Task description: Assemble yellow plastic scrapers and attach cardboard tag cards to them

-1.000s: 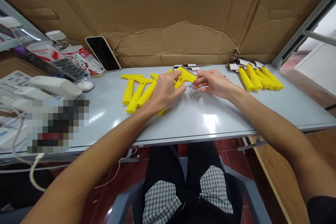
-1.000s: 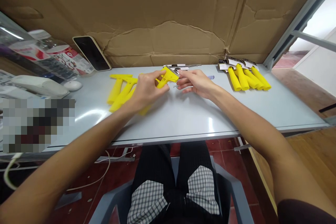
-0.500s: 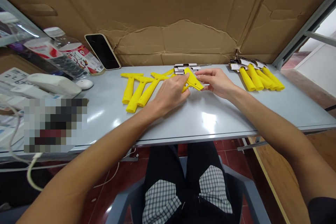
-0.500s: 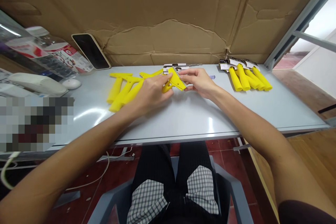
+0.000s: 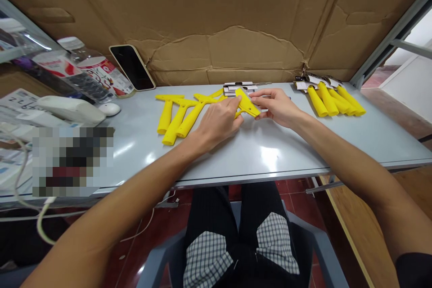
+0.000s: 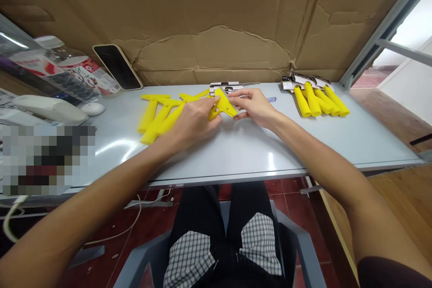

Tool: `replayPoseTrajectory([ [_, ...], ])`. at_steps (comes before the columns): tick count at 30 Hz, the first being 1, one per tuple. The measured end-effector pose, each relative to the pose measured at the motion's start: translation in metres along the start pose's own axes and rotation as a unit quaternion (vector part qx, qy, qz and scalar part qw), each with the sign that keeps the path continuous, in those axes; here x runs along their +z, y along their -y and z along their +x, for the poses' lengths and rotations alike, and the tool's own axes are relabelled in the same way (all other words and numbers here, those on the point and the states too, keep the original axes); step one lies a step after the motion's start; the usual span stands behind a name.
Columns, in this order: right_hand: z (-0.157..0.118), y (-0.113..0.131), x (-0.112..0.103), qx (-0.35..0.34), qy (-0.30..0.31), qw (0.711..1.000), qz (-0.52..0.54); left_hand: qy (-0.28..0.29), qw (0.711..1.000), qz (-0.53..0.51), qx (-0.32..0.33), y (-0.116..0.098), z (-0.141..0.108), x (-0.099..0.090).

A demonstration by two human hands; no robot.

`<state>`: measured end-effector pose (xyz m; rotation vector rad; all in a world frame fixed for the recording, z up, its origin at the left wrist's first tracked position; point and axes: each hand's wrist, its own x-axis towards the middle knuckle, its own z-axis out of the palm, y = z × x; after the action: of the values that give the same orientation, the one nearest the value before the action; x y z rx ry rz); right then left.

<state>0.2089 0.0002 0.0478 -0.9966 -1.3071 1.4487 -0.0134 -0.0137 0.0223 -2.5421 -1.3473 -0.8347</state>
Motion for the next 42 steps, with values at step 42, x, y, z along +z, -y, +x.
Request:
replayPoseTrajectory([
  [42, 0.033, -0.034, -0.036, -0.178, 0.021, 0.765, -0.619, 0.078, 0.698, -0.645, -0.302, 0.001, 0.02, -0.012],
])
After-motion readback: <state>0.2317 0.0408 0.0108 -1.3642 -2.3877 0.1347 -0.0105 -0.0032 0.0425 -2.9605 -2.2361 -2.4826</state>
